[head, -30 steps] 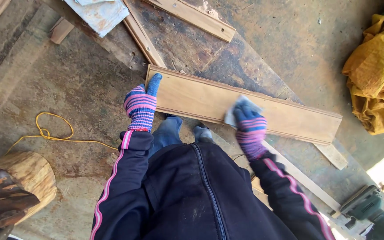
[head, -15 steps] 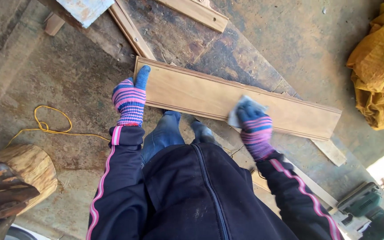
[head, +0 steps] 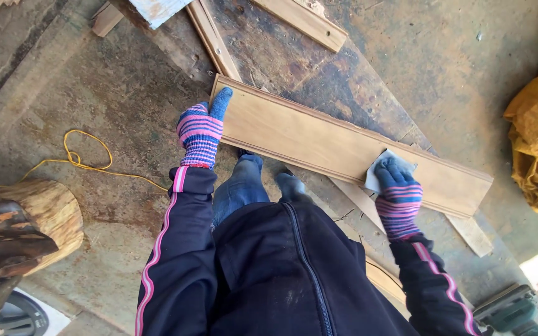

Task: Sanding the surface of a wooden board using a hand-held piece of sandpaper.

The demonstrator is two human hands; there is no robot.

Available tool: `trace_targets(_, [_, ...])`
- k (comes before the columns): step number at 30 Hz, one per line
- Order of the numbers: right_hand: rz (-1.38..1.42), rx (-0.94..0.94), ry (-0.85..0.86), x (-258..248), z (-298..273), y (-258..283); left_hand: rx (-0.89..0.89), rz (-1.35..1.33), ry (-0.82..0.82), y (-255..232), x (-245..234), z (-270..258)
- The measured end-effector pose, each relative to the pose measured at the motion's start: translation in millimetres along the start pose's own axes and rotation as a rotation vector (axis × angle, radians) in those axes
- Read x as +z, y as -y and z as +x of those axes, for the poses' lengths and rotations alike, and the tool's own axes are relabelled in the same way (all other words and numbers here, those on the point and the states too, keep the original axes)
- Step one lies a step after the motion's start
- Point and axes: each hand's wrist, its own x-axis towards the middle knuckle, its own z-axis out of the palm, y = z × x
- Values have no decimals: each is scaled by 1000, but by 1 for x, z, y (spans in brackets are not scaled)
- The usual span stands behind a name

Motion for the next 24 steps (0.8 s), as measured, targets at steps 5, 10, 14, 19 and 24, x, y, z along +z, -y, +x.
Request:
trace_targets(5, [-25, 50, 12, 60, 53, 48, 33, -1, -24, 1, 4, 5])
trace_targets(10, [-10, -243, -145, 73, 128, 96, 30, -12, -14, 4, 4, 7])
trace_targets(14, [25, -170, 12, 40, 78, 42, -14, -23, 26, 1, 3, -2])
trace_targets(19, [15, -69, -57, 11, 28, -6, 1, -39, 4, 2, 3, 6])
trace_targets(24, [-81, -35, -5, 55, 78, 46, -13, -36, -6, -5, -8, -4])
